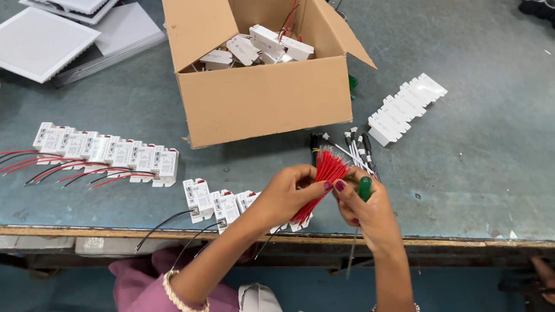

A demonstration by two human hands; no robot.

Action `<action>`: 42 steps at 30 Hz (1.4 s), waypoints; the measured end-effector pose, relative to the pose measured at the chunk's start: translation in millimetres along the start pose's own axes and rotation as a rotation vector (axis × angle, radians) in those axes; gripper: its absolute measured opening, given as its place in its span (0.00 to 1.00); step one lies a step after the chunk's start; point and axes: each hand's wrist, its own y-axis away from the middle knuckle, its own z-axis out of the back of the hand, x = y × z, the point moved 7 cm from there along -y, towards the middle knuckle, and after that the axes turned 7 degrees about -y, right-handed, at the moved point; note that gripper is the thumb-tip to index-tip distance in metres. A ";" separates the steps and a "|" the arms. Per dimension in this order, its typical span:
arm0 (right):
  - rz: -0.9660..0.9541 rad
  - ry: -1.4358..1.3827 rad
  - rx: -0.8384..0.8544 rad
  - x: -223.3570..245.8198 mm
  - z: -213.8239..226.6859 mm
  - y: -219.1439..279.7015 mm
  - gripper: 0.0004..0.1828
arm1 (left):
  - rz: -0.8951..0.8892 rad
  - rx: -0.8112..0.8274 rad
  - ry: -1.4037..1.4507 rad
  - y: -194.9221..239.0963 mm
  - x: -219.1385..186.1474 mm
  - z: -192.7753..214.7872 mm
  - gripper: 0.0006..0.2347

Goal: The person uses a screwdriver to attach red and black wires to small white electronic modules arranged on a table. The person picks up wires, inserts them into the modules, and tightens the connections, repeating the process for multiple units.

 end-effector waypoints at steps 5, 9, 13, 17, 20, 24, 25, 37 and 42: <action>0.084 0.085 0.006 20.7 -22.3 5.0 0.13 | -0.060 0.010 -0.010 14.3 -15.1 -3.5 0.12; 0.112 0.062 0.025 23.9 -25.2 9.8 0.11 | -0.074 0.029 0.132 15.4 -11.5 -9.2 0.12; 0.153 -0.082 -0.030 19.7 -21.8 10.4 0.08 | -0.065 0.031 0.296 14.9 -5.3 -16.9 0.14; 0.176 -0.097 -0.041 17.9 -20.1 8.5 0.09 | -0.046 0.017 0.305 13.2 -0.6 -16.1 0.14; 0.189 0.036 -0.041 21.4 -18.3 10.4 0.09 | -0.135 0.017 0.247 10.3 -4.2 -15.1 0.12; 0.157 0.089 -0.033 18.4 -20.6 11.4 0.09 | 0.026 -0.049 0.163 10.9 12.2 -12.6 0.11; 0.165 0.048 -0.030 17.1 -21.7 11.3 0.08 | 0.017 -0.061 0.220 10.8 12.8 -13.6 0.11; 0.294 -0.073 -0.175 16.9 -0.2 6.1 0.04 | -0.088 -0.034 -0.187 9.6 -22.6 -12.8 0.13; 0.481 -0.195 -0.347 37.9 36.9 10.3 0.05 | -0.133 -0.049 -0.257 -4.6 -34.7 -12.7 0.12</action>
